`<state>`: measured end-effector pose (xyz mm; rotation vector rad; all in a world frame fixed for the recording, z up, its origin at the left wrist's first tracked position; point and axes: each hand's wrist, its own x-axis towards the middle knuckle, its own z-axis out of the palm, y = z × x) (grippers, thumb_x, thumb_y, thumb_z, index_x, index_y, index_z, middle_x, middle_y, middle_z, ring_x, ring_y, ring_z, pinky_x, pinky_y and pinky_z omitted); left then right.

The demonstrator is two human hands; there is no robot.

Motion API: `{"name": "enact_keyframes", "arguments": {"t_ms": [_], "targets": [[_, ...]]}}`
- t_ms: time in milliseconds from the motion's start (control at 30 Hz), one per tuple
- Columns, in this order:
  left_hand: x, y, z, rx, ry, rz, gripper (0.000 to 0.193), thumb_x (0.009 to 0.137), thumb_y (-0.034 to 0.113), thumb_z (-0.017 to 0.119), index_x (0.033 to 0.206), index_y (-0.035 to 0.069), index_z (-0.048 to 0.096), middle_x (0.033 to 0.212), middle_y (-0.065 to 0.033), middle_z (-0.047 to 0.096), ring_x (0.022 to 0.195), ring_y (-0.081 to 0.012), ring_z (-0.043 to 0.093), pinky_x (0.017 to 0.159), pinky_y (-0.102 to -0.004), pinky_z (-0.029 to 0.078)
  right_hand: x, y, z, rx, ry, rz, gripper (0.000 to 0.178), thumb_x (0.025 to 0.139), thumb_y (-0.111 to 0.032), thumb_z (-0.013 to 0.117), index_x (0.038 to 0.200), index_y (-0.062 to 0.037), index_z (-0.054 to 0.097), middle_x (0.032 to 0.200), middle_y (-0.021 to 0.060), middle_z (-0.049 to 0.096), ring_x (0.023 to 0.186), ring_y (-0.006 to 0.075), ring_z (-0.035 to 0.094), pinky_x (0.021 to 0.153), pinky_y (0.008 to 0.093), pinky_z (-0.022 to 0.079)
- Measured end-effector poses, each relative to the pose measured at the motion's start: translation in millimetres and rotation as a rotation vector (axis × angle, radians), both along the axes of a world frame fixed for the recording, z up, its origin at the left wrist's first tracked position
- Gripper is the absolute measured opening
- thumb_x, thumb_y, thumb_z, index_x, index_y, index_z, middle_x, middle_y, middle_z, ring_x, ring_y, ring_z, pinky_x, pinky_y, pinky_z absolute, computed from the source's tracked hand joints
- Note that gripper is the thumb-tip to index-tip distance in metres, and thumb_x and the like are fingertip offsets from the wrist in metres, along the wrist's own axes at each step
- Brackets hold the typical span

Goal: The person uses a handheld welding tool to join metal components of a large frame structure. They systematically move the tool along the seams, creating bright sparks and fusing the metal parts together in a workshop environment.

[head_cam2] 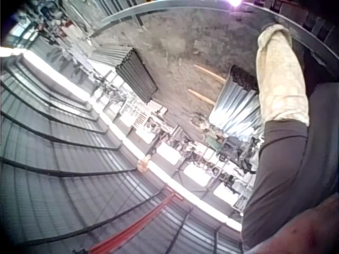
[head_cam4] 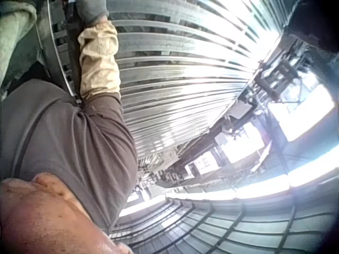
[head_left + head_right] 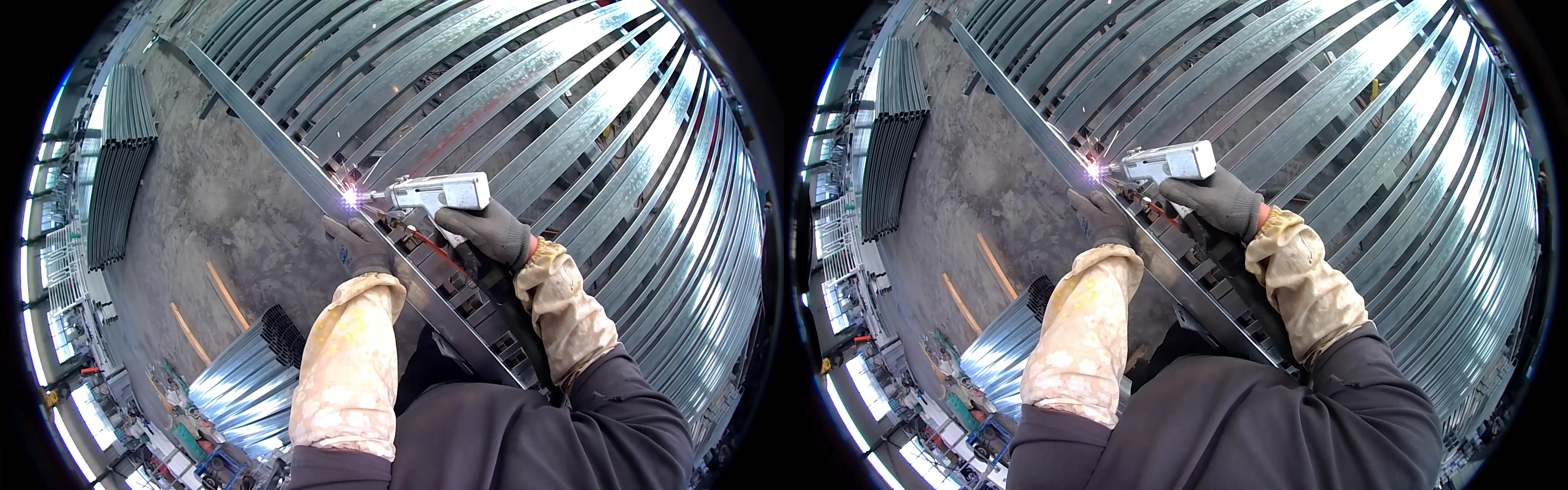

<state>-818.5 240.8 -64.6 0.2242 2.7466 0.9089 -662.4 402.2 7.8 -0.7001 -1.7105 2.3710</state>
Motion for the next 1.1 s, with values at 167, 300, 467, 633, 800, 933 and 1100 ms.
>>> {"name": "enact_keyframes", "arguments": {"t_ms": [167,300,467,633,800,933,1100], "targets": [[7.1,6.5,14.2,0.003,-0.023,0.012,0.071,0.1,0.032,0.03,0.154,-0.006,0.004,0.147,-0.0318,0.038,0.132,-0.0416,0.045,0.108,-0.0441,0.037,1.2,-0.1,2.4,-0.014,-0.012,-0.004,0.037,0.094,-0.025,0.067,0.12,0.0007,0.064,0.103,0.0069,0.069,0.094,0.0148,0.063,0.085,0.0313,0.052],[13.6,16.6,42.7,0.047,-0.159,0.058,0.068,0.101,0.03,0.032,0.154,-0.004,0.007,0.147,-0.0305,0.036,0.132,-0.04,0.044,0.109,-0.043,0.037,3.9,2.8,3.2,0.008,-0.022,0.021,0.037,0.094,-0.026,0.067,0.12,0.0002,0.064,0.103,0.0066,0.068,0.093,0.0144,0.062,0.084,0.0318,0.052],[10.0,8.2,18.3,0.098,0.0,0.049,0.065,0.099,0.028,0.037,0.152,-0.005,0.018,0.146,-0.0305,0.037,0.133,-0.0424,0.043,0.11,-0.0459,0.036,3.3,0.9,8.7,0.006,-0.024,0.029,0.037,0.094,-0.027,0.068,0.12,-0.0003,0.064,0.102,0.0064,0.068,0.094,0.0135,0.062,0.083,0.0314,0.052],[1.5,3.8,8.3,0.023,-0.099,0.014,0.068,0.101,0.027,0.032,0.155,-0.004,0.005,0.153,-0.0292,0.028,0.137,-0.0411,0.039,0.112,-0.0437,0.033,5.0,0.3,4.2,-0.014,-0.053,0.015,0.036,0.094,-0.023,0.067,0.121,-0.0003,0.063,0.104,0.0049,0.067,0.096,0.0124,0.06,0.085,0.0304,0.051],[4.4,2.0,1.9,0.01,0.055,0.029,0.066,0.1,0.03,0.035,0.153,-0.002,0.015,0.145,-0.0299,0.038,0.132,-0.0417,0.045,0.109,-0.0458,0.037,3.2,-2.3,10.1,-0.038,-0.004,0.009,0.035,0.094,-0.024,0.067,0.119,0.0001,0.064,0.098,0.0045,0.068,0.087,0.0115,0.061,0.078,0.0289,0.052],[7.5,4.8,6.2,0.039,-0.025,0.04,0.067,0.099,0.032,0.034,0.153,-0.002,0.015,0.146,-0.0303,0.038,0.131,-0.0427,0.045,0.108,-0.0462,0.038,4.7,-2.7,8.5,-0.027,0.001,-0.004,0.034,0.095,-0.021,0.066,0.121,0.0005,0.063,0.097,0.0052,0.068,0.084,0.0115,0.062,0.074,0.0284,0.054],[2.1,4.3,8.6,0.011,-0.029,0.018,0.067,0.099,0.028,0.034,0.153,-0.005,0.013,0.143,-0.0308,0.04,0.127,-0.0413,0.049,0.105,-0.0449,0.04,4.9,-1.9,13.3,-0.049,0.01,-0.002,0.034,0.095,-0.021,0.066,0.121,0.001,0.062,0.097,0.0065,0.068,0.081,0.012,0.064,0.071,0.0286,0.054]]}}
